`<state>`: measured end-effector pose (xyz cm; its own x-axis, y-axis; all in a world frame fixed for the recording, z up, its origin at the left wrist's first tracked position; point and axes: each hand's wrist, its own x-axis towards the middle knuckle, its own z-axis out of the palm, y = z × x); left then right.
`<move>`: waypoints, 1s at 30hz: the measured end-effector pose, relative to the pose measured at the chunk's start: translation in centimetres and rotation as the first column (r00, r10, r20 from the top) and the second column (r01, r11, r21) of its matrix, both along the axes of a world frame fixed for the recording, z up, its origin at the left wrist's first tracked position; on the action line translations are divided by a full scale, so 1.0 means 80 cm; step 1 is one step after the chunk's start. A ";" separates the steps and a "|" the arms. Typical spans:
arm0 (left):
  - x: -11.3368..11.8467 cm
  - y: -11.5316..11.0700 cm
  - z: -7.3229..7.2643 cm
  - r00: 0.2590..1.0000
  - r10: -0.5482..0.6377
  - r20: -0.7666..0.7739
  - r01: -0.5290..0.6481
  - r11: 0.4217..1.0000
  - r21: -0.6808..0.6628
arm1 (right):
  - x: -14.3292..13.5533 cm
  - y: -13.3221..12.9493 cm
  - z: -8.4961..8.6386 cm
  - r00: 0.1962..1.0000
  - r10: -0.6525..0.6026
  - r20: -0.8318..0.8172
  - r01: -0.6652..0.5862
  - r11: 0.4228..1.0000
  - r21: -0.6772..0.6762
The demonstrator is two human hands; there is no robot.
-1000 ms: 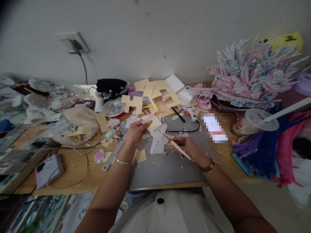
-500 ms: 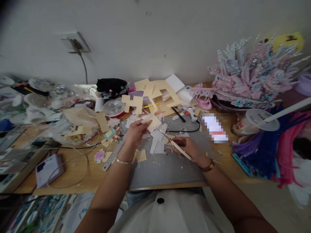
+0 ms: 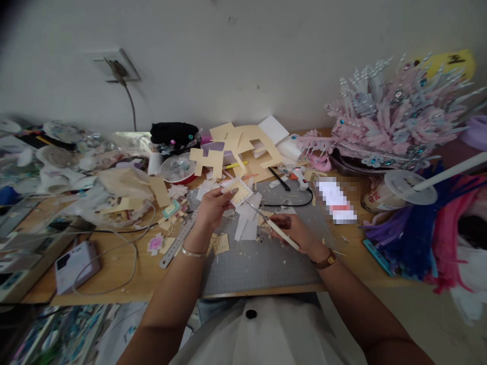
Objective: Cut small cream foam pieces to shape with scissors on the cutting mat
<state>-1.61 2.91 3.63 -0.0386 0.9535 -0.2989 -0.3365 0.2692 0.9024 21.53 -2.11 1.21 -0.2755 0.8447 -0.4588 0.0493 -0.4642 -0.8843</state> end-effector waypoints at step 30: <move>-0.003 0.003 -0.002 0.999 0.048 0.024 -0.048 0.999 -0.015 | 0.004 0.000 -0.009 1.000 0.026 0.017 -0.027 0.999 0.022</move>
